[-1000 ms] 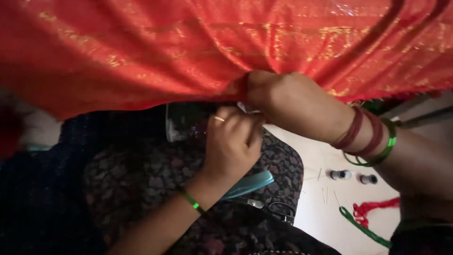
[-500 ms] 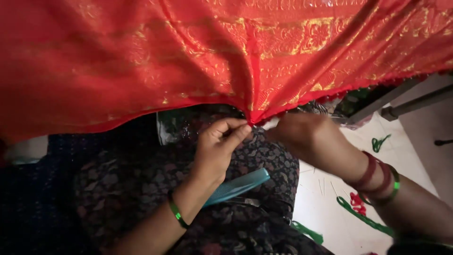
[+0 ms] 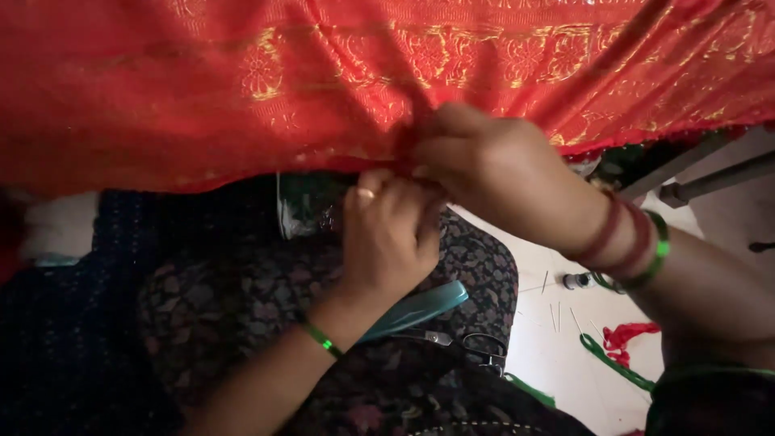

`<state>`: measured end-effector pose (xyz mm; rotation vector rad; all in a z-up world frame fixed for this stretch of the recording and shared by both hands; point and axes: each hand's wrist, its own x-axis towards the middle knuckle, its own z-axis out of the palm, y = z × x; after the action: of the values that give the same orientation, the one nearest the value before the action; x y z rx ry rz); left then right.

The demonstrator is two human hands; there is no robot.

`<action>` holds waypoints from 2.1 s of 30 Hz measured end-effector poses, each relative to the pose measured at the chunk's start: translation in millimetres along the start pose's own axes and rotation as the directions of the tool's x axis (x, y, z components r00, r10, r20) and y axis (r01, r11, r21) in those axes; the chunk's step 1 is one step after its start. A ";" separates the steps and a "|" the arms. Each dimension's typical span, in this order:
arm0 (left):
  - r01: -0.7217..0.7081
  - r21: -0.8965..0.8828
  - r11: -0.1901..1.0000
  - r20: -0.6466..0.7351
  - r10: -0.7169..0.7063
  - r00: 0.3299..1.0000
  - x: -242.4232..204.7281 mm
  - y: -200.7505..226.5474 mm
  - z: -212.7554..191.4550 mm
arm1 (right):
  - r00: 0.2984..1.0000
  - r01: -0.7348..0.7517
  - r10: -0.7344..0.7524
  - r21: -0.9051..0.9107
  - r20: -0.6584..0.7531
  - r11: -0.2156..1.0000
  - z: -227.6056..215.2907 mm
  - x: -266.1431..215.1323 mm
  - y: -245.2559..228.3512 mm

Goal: Attaching decorative tassels and pom-poms to the edge of a red fabric using a needle, thread, and scissors.

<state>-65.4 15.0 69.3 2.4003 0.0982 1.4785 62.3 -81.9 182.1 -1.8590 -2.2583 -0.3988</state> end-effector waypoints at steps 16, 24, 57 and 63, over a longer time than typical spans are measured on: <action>0.662 -0.710 0.240 0.460 -0.554 0.694 -23.1 -11.5 19.7 | 0.995 -0.028 0.022 0.070 0.093 0.997 -12.8 -48.4 -6.5; 0.328 -0.347 0.879 0.106 -0.311 0.945 -4.6 -6.4 -2.1 | 0.963 0.007 0.044 -0.188 0.267 0.982 2.6 25.7 -1.4; 0.582 -0.521 0.624 0.186 -0.582 0.791 -17.9 -2.5 6.7 | 0.590 -0.441 0.731 0.895 0.343 -0.064 69.4 -79.7 5.5; 0.343 -0.334 0.878 0.157 -0.307 0.939 3.2 -3.7 -11.5 | 0.548 -0.550 0.769 0.834 0.328 0.036 64.7 -77.6 4.8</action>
<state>-73.7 21.9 75.7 2.0379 0.1836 1.1115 83.9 -132.2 97.0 -1.7535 -0.7408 0.6562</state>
